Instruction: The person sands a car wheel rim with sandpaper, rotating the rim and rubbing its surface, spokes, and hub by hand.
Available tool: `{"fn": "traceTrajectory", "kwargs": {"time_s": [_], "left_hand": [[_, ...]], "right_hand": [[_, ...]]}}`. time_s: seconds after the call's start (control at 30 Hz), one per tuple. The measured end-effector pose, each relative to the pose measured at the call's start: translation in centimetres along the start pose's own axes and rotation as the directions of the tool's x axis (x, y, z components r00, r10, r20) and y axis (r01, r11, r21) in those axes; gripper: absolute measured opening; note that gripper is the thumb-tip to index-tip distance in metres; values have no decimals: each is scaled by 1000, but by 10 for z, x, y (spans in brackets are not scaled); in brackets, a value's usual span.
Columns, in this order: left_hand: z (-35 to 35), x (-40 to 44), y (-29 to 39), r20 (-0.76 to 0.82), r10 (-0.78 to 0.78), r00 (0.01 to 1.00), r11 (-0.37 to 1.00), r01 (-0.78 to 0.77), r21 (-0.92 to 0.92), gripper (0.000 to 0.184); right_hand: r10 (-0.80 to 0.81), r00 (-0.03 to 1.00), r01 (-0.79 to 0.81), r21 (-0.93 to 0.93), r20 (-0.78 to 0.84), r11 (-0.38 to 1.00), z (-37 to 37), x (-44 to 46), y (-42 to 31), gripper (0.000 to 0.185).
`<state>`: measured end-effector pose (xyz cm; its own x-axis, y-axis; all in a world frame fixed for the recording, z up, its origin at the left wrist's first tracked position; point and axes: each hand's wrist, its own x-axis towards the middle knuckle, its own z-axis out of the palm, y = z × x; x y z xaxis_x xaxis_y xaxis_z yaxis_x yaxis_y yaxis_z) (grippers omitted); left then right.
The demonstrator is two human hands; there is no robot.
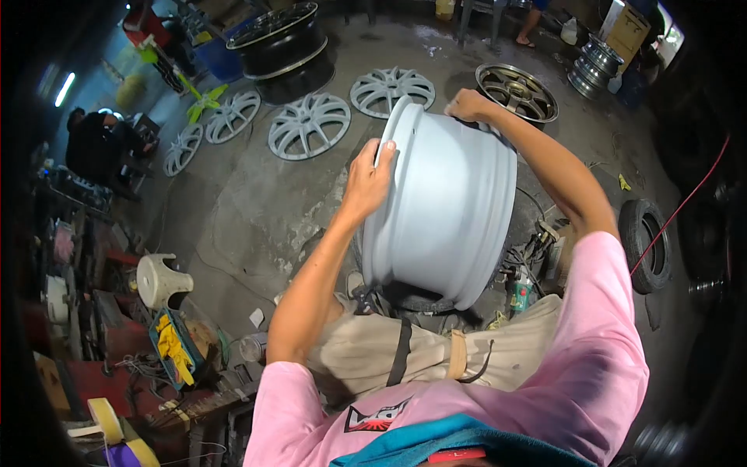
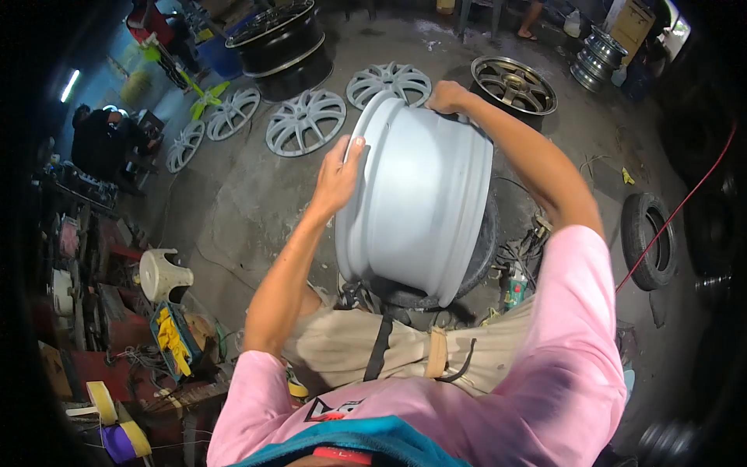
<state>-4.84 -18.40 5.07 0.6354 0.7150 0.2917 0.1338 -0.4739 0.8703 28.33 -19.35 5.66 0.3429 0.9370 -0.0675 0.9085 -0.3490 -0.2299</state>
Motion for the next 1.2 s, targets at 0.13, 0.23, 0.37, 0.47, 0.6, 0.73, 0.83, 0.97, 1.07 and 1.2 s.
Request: {"fn": "traceTrajectory", "kwargs": {"time_s": [0.13, 0.23, 0.37, 0.47, 0.6, 0.73, 0.83, 0.97, 1.07, 1.2], "left_hand": [[-1, -5, 6, 16, -61, 998, 996, 62, -65, 46], [2, -6, 0, 28, -52, 998, 995, 54, -78, 52], [7, -9, 12, 7, -54, 999, 996, 54, -74, 62], [6, -9, 7, -8, -25, 1000, 998, 24, -50, 59], [4, 0, -1, 7, -75, 997, 996, 75, -48, 56], [0, -3, 1, -66, -27, 997, 993, 19, -119, 57], [14, -4, -19, -131, -12, 991, 991, -5, -131, 63], [-3, -8, 6, 221, -191, 956, 814, 280, -508, 80], [-8, -10, 1, 267, -75, 961, 805, 216, -553, 87], [-12, -8, 4, 276, -49, 960, 841, 189, -507, 91]], "right_hand": [[-345, 875, 379, 37, -340, 924, 21, -172, -112, 31], [-752, 659, 742, -170, 8, 648, 48, -288, -107, 52], [-686, 727, 673, -151, -45, 724, 18, -274, -69, 48], [-248, 935, 227, -110, -252, 968, -30, -173, -28, 26], [64, 996, -73, -157, -63, 985, -12, -24, 19, 37], [270, 931, -240, 146, -245, 960, 28, -9, -68, 50], [191, 783, 106, 429, -592, 897, 34, -84, -122, 43], [-114, 522, 297, 55, -845, 953, 87, -204, -206, 25], [-168, 585, 323, 39, -794, 946, 101, -209, -207, 36], [251, 785, 6, 412, -567, 911, 39, -72, -146, 38]]}}
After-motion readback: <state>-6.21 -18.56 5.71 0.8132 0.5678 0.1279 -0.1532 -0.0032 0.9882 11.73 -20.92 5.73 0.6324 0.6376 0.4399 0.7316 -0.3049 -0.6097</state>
